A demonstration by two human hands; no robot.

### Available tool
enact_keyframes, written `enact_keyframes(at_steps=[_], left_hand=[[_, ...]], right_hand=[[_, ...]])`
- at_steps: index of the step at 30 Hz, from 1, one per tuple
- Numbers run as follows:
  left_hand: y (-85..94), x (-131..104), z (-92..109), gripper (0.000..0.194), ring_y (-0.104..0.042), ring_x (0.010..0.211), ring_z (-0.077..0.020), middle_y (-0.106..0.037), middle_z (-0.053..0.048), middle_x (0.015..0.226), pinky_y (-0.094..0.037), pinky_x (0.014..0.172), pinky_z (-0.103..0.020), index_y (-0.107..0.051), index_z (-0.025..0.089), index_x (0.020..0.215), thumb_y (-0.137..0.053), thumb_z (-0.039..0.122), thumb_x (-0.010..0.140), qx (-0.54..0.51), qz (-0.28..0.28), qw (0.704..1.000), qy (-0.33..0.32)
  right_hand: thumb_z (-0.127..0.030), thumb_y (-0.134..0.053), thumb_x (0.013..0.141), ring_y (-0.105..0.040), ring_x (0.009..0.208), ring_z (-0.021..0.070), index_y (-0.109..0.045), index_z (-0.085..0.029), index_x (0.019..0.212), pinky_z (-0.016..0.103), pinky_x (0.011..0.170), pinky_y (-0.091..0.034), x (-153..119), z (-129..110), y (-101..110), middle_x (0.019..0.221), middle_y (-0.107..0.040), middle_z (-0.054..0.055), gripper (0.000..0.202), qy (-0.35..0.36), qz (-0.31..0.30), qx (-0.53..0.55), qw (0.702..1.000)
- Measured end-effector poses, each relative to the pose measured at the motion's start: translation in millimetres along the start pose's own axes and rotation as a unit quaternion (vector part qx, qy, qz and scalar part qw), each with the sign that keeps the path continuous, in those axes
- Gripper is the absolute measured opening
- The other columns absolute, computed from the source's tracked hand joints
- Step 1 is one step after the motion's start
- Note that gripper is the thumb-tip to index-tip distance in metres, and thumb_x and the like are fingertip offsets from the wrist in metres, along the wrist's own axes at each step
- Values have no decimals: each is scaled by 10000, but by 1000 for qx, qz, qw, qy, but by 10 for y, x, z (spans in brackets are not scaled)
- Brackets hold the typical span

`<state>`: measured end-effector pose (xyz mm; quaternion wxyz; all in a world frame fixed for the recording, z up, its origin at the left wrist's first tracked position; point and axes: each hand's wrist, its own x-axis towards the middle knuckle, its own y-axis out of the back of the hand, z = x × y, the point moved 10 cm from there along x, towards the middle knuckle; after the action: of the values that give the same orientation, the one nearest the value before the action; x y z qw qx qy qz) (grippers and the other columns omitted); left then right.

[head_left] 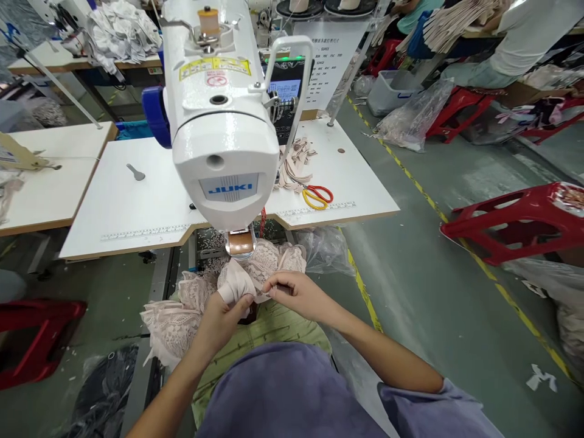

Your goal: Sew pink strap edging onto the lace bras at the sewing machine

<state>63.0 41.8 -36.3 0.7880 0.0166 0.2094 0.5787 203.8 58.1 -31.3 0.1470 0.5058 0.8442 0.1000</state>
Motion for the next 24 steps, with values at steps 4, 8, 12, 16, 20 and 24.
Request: enact_keyframes(at_steps=[4,8,12,16,20,24], left_hand=[[2,-2,91,280,-478,659,-138,-566,9,686,-402,621,-235,-616,149,809,-557,414,877,38,-16,999,4],[-29,-35,175,276,-534,697,-157,-626,-11,736,-428,647,-243,-642,148,849,-545,403,888,48,-14,999,-4],[-50,-80,227,288,-605,762,-189,-684,-33,799,-458,681,-249,-691,142,978,-554,379,890,55,0,998,-13],[-66,-103,290,315,-642,880,-210,-726,-40,923,-475,768,-253,-697,167,1124,-572,334,888,67,19,997,-45],[-54,-69,274,293,-631,765,-194,-723,-35,821,-470,666,-240,-726,145,1050,-585,334,877,68,29,997,-31],[-39,-5,294,262,-618,735,-187,-725,-33,793,-465,644,-240,-742,141,954,-606,342,857,53,9,998,-21]], right_hand=[[-195,-569,841,-471,633,105,-561,-216,944,221,575,-328,-20,-22,56,775,-578,-42,106,4,20,-56,998],[-184,-564,845,-425,576,102,-466,-218,891,225,552,-272,-35,-107,15,657,-477,-73,113,23,9,-117,993],[-112,-536,831,-493,642,113,-452,-205,881,230,594,-294,-42,-241,-6,738,-545,-39,136,79,12,-162,983],[-64,-529,804,-498,643,116,-454,-197,875,230,599,-302,-39,-305,-32,749,-551,-30,168,107,9,-178,978],[-105,-552,827,-506,639,121,-497,-184,923,230,594,-304,-23,-325,-10,739,-567,-30,135,91,-6,-170,981],[-205,-595,858,-570,723,134,-600,-192,973,230,639,-338,37,-267,53,806,-645,-18,115,38,-40,-116,992]])
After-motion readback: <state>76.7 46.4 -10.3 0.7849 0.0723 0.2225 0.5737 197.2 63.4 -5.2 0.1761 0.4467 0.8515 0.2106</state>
